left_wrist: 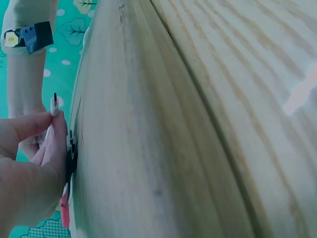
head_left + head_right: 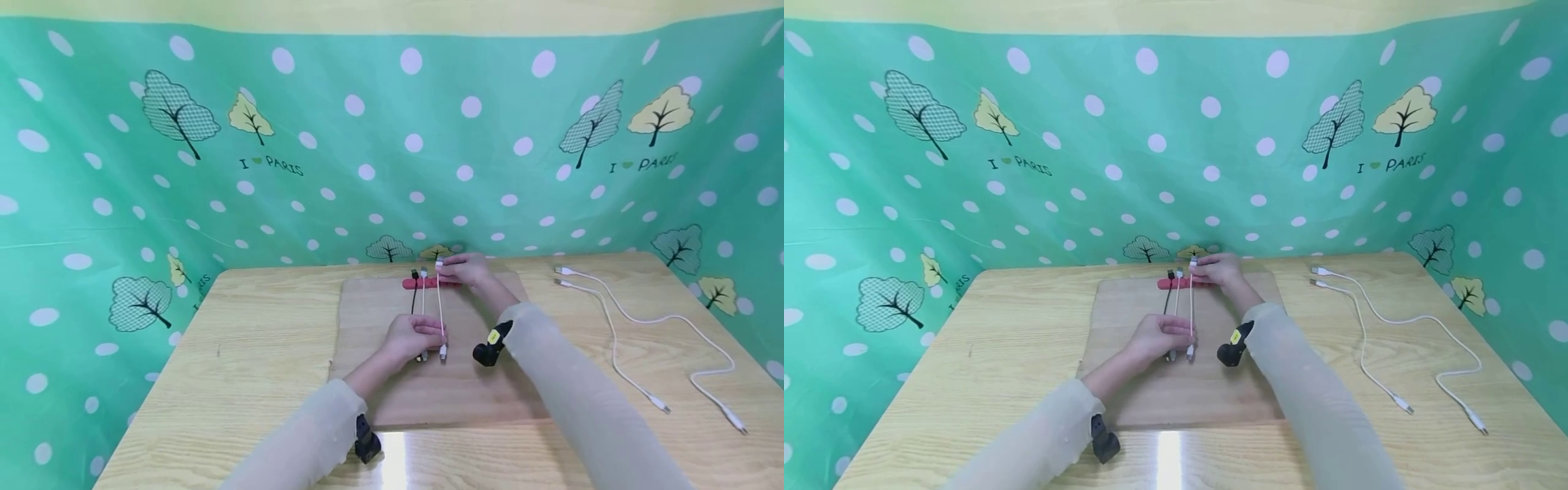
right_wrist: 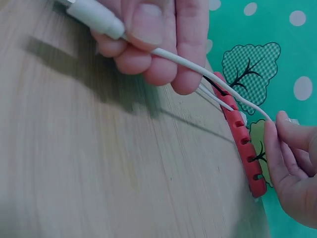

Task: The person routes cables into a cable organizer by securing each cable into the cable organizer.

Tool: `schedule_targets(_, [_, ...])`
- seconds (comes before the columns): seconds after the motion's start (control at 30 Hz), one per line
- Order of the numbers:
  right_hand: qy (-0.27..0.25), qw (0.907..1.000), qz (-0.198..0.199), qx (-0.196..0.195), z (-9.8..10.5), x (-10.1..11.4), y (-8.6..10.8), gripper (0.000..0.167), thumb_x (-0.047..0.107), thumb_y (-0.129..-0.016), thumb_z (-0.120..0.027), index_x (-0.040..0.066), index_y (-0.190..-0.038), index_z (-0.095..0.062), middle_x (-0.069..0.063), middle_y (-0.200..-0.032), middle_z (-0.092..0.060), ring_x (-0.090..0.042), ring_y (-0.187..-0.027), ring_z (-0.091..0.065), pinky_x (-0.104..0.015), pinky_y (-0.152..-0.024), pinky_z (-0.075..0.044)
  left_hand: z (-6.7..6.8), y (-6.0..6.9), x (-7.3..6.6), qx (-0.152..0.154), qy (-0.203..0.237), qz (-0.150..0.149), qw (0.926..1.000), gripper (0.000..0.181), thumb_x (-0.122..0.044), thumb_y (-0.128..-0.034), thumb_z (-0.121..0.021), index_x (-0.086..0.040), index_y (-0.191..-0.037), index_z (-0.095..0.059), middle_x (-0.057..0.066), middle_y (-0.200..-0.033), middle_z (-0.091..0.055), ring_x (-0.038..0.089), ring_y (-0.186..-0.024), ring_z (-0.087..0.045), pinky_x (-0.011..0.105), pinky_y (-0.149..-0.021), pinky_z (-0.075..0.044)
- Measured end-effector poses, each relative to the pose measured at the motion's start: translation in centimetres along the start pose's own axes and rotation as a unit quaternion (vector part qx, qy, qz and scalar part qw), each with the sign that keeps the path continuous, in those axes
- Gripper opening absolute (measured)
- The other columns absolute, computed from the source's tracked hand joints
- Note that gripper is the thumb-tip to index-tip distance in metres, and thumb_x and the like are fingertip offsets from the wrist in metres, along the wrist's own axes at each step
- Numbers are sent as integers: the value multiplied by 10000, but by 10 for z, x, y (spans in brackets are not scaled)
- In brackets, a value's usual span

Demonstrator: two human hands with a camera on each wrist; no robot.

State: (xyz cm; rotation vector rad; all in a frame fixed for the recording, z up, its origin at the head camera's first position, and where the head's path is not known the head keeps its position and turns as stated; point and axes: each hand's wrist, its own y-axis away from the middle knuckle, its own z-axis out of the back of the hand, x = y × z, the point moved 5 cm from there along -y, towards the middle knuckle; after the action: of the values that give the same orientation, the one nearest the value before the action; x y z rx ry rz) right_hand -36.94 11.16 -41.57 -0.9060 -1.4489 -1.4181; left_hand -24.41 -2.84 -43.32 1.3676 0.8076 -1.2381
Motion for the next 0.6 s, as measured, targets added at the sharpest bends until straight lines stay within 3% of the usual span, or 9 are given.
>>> schedule_targets(0.13, [329, 9992, 120, -203, -1, -1, -4, 437, 10, -822, -719, -40, -1235, -586, -256, -1282, -597, -123, -750, -722, -264, -834, -594, 1, 2, 0, -291, 149, -17, 9995, 247, 28, -769, -739, 69, -1010, -701, 205, -939, -745, 117, -764, -725, 251, -712, -612])
schedule_targets(0.33, [1374, 9879, 442, -571, -1, -2, -8, 403, 159, -781, -791, 41, -1148, -670, -157, -1280, -628, -274, -1164, -592, -356, -1085, -452, 2, 6, 2, -774, 310, 34, 9965, 252, 28, -753, -745, 69, -999, -709, 212, -940, -743, 156, -769, -740, 265, -714, -616])
schedule_targets(0.47, [1706, 9810, 673, -627, -4, -3, -12, 372, 183, -777, -796, 49, -1108, -692, -157, -1229, -650, -293, -1169, -550, -373, -1050, -449, 3, 7, -1, -987, 48, -50, 9951, 234, 11, -741, -751, 54, -969, -724, 191, -899, -751, 133, -720, -729, 248, -657, -612])
schedule_targets(0.6, [1824, 9771, 845, -702, -6, -3, -16, 338, 178, -781, -794, 51, -1081, -706, -161, -1251, -616, -282, -1136, -540, -345, -990, -469, 1, 8, -5, -1331, -540, -289, 9892, 192, 3, -720, -753, 24, -911, -743, 145, -834, -760, 111, -676, -713, 213, -587, -588])
